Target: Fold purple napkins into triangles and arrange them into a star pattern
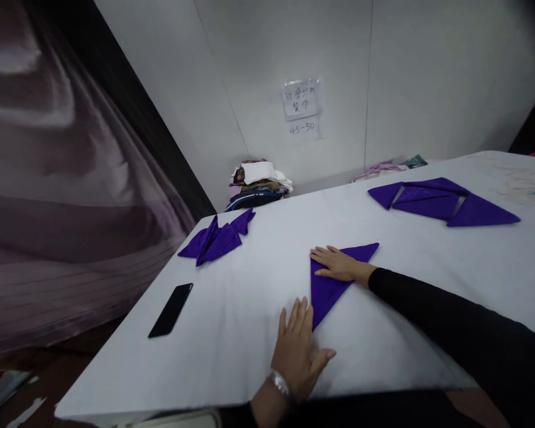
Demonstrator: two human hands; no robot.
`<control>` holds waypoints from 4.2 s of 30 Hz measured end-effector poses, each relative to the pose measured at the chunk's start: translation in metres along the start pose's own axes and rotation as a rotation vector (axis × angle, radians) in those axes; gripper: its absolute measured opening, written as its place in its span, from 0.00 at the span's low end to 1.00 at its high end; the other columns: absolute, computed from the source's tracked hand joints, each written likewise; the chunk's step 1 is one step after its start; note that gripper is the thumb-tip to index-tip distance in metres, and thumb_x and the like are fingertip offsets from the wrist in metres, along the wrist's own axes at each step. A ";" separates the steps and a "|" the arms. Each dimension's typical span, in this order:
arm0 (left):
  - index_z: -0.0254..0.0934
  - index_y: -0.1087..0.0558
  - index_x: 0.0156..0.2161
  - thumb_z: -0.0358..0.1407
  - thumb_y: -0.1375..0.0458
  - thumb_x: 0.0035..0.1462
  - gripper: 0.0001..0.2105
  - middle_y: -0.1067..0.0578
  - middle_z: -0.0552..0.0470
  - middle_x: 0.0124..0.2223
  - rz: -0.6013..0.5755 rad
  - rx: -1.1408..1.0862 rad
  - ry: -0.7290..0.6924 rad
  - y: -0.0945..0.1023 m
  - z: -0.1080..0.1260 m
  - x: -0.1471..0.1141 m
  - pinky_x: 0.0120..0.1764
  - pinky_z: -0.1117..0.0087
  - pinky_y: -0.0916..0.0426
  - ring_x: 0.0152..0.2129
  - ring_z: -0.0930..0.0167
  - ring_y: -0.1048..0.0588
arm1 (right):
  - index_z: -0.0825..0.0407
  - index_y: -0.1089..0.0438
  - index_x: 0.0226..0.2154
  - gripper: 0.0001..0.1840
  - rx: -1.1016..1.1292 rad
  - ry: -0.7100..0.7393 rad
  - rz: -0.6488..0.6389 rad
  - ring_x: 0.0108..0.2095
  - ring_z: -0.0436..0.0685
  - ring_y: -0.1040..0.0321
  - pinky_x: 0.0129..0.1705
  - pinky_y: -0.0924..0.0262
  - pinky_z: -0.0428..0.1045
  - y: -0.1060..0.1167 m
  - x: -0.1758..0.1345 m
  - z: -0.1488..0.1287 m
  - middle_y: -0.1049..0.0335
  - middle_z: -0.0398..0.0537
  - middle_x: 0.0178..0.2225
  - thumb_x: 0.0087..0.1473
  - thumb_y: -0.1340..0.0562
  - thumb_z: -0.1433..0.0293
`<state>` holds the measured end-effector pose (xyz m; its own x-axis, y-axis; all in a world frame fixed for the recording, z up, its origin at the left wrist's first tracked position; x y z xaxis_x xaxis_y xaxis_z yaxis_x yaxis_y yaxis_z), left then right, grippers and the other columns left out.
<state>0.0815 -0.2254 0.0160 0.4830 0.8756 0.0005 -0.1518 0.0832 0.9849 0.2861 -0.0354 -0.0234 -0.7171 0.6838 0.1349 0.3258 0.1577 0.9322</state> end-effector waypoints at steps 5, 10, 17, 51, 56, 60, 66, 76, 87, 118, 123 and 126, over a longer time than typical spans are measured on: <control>0.28 0.54 0.62 0.58 0.59 0.55 0.39 0.58 0.42 0.65 -0.019 -0.039 -0.108 -0.007 0.022 0.055 0.60 0.50 0.62 0.61 0.61 0.62 | 0.52 0.52 0.61 0.38 0.001 0.004 -0.005 0.62 0.61 0.64 0.60 0.69 0.61 0.002 0.001 -0.002 0.56 0.55 0.62 0.56 0.55 0.47; 0.33 0.56 0.63 0.56 0.55 0.54 0.38 0.57 0.45 0.65 -0.101 -0.069 -0.148 -0.027 0.001 0.035 0.60 0.50 0.59 0.61 0.61 0.60 | 0.52 0.54 0.61 0.39 0.005 0.010 -0.009 0.62 0.61 0.64 0.60 0.70 0.61 0.004 0.002 -0.002 0.57 0.55 0.63 0.56 0.55 0.46; 0.43 0.50 0.62 0.45 0.49 0.54 0.31 0.48 0.48 0.62 -0.099 -0.047 -0.118 -0.023 -0.040 -0.009 0.58 0.47 0.49 0.60 0.58 0.52 | 0.53 0.56 0.62 0.40 0.009 0.005 -0.045 0.63 0.61 0.66 0.60 0.73 0.60 0.006 0.003 -0.005 0.59 0.56 0.63 0.56 0.56 0.46; 0.30 0.51 0.61 0.59 0.64 0.55 0.39 0.52 0.42 0.64 -0.018 -0.017 0.057 -0.027 -0.012 0.132 0.59 0.50 0.61 0.61 0.61 0.56 | 0.56 0.50 0.60 0.33 -0.117 -0.585 0.234 0.61 0.65 0.60 0.59 0.62 0.64 0.058 -0.062 0.094 0.51 0.59 0.61 0.59 0.60 0.53; 0.38 0.35 0.53 0.50 0.60 0.60 0.25 0.34 0.47 0.56 0.085 -0.049 0.021 -0.011 -0.025 0.149 0.56 0.53 0.50 0.54 0.63 0.40 | 0.50 0.47 0.59 0.29 -0.005 -0.259 0.201 0.61 0.60 0.57 0.61 0.67 0.61 0.034 -0.073 0.019 0.46 0.51 0.59 0.60 0.55 0.54; 0.39 0.34 0.51 0.36 0.56 0.59 0.17 0.32 0.49 0.53 0.133 -0.025 -0.055 -0.005 -0.038 0.165 0.49 0.61 0.41 0.48 0.65 0.37 | 0.48 0.48 0.59 0.29 0.082 -0.154 0.082 0.61 0.60 0.58 0.61 0.70 0.62 0.019 -0.077 -0.014 0.47 0.50 0.60 0.59 0.52 0.54; 0.44 0.33 0.51 0.25 0.53 0.52 0.22 0.32 0.56 0.54 0.109 -0.026 -0.151 -0.006 -0.059 0.179 0.49 0.62 0.42 0.47 0.66 0.37 | 0.47 0.48 0.59 0.31 0.139 -0.062 0.038 0.61 0.62 0.58 0.61 0.73 0.63 0.025 -0.082 -0.020 0.47 0.51 0.60 0.56 0.46 0.56; 0.45 0.32 0.50 0.22 0.53 0.52 0.23 0.30 0.56 0.52 0.094 -0.052 -0.215 -0.008 -0.075 0.187 0.49 0.64 0.41 0.47 0.68 0.36 | 0.51 0.40 0.55 0.24 -0.048 0.079 0.094 0.53 0.60 0.42 0.56 0.57 0.61 0.005 -0.063 -0.071 0.37 0.54 0.53 0.55 0.50 0.75; 0.43 0.30 0.47 0.21 0.52 0.46 0.24 0.29 0.54 0.50 0.101 -0.105 -0.229 0.007 -0.087 0.156 0.51 0.63 0.42 0.47 0.69 0.35 | 0.51 0.32 0.43 0.15 0.176 0.075 0.369 0.39 0.57 0.35 0.42 0.43 0.54 0.000 -0.059 -0.095 0.28 0.51 0.39 0.55 0.49 0.74; 0.39 0.33 0.23 0.37 0.50 0.56 0.11 0.28 0.53 0.37 0.217 -0.357 -0.108 -0.006 -0.083 0.147 0.43 0.61 0.38 0.38 0.68 0.31 | 0.58 0.51 0.57 0.36 1.061 -0.854 0.574 0.15 0.48 0.40 0.11 0.53 0.42 0.029 -0.046 0.013 0.38 0.36 0.19 0.46 0.39 0.71; 0.40 0.33 0.23 0.38 0.50 0.56 0.12 0.28 0.52 0.37 0.215 -0.365 -0.092 -0.005 -0.081 0.146 0.43 0.61 0.37 0.38 0.68 0.31 | 0.58 0.50 0.57 0.36 0.991 -0.829 0.589 0.15 0.47 0.42 0.12 0.53 0.43 0.028 -0.042 0.022 0.38 0.36 0.20 0.46 0.39 0.71; 0.39 0.32 0.23 0.39 0.50 0.56 0.12 0.28 0.51 0.37 0.235 -0.394 -0.093 -0.006 -0.082 0.147 0.43 0.61 0.37 0.38 0.67 0.31 | 0.58 0.47 0.55 0.34 0.963 -0.811 0.608 0.14 0.47 0.43 0.13 0.53 0.44 0.025 -0.041 0.028 0.40 0.35 0.19 0.45 0.39 0.72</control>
<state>0.0821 -0.0584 -0.0037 0.4689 0.8473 0.2494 -0.5740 0.0777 0.8152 0.3404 -0.0393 -0.0152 0.1318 0.9854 -0.1082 0.9806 -0.1136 0.1597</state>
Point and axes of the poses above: each hand's wrist, its own x-axis towards the middle knuckle, its own y-axis out of the back of the hand, z = x × y, the point moved 1 cm from there along x, towards the middle knuckle
